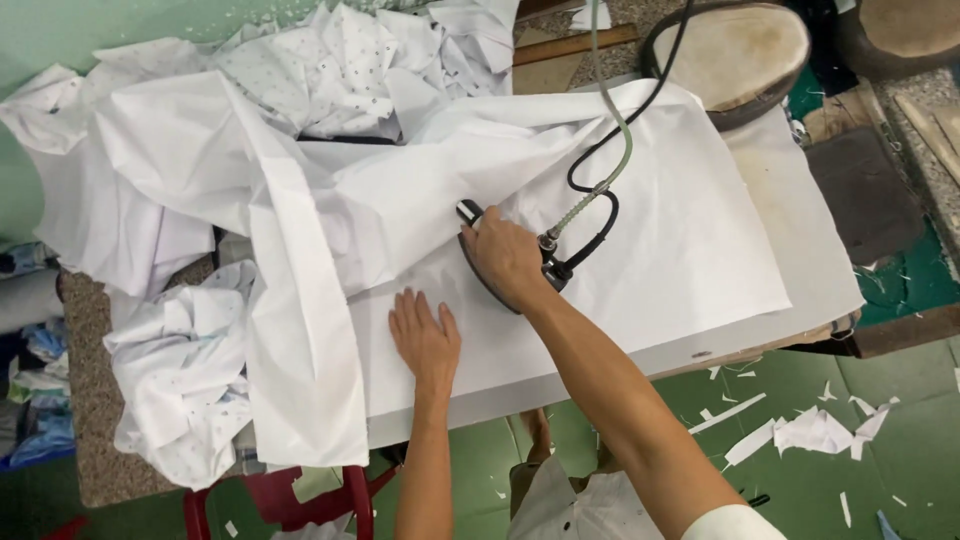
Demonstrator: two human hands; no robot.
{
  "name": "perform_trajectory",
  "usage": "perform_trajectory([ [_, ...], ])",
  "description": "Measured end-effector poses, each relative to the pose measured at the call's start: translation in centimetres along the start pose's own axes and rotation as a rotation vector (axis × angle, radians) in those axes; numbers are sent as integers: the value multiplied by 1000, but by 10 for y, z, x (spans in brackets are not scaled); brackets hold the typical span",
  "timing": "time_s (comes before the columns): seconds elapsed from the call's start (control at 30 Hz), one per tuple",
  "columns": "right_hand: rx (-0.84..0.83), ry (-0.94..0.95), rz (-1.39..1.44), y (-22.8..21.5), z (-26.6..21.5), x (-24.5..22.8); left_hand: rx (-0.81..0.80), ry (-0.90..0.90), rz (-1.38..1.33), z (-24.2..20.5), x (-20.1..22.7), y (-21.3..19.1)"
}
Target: The person irons a piece of white fabric, then uses scissors to cut it into smaller pieces. They continue to cut and trim the fabric, occasionally ironing larger sections. The workspace contains piles of white fabric and scattered cut pieces.
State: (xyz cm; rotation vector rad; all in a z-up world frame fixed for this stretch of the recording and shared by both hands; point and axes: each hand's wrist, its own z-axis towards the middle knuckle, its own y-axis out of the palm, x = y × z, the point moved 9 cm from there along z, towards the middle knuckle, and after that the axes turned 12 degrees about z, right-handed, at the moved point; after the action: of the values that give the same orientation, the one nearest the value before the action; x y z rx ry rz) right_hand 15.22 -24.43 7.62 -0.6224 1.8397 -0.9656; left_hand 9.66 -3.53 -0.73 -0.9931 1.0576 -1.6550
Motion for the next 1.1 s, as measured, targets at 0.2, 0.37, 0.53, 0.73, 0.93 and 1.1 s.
perform_trajectory([
  [0.2, 183, 89, -6, -43, 14, 71, -323, 177, 58, 35, 70, 48],
  [0.37, 205, 205, 29, -87, -5, 124, -255, 217, 89, 34, 70, 51],
  [0.53, 221, 272, 19, -102, -52, 180, -322, 217, 100, 33, 73, 47],
  [0.73, 149, 339, -13, -130, -119, 240, -341, 223, 104, 32, 76, 44],
  [0.93, 136, 342, -33, -172, -164, 303, -321, 236, 152, 32, 82, 36],
  [1.1, -8, 292, -51, -203, -194, 358, -480, 185, 198, 30, 80, 47],
])
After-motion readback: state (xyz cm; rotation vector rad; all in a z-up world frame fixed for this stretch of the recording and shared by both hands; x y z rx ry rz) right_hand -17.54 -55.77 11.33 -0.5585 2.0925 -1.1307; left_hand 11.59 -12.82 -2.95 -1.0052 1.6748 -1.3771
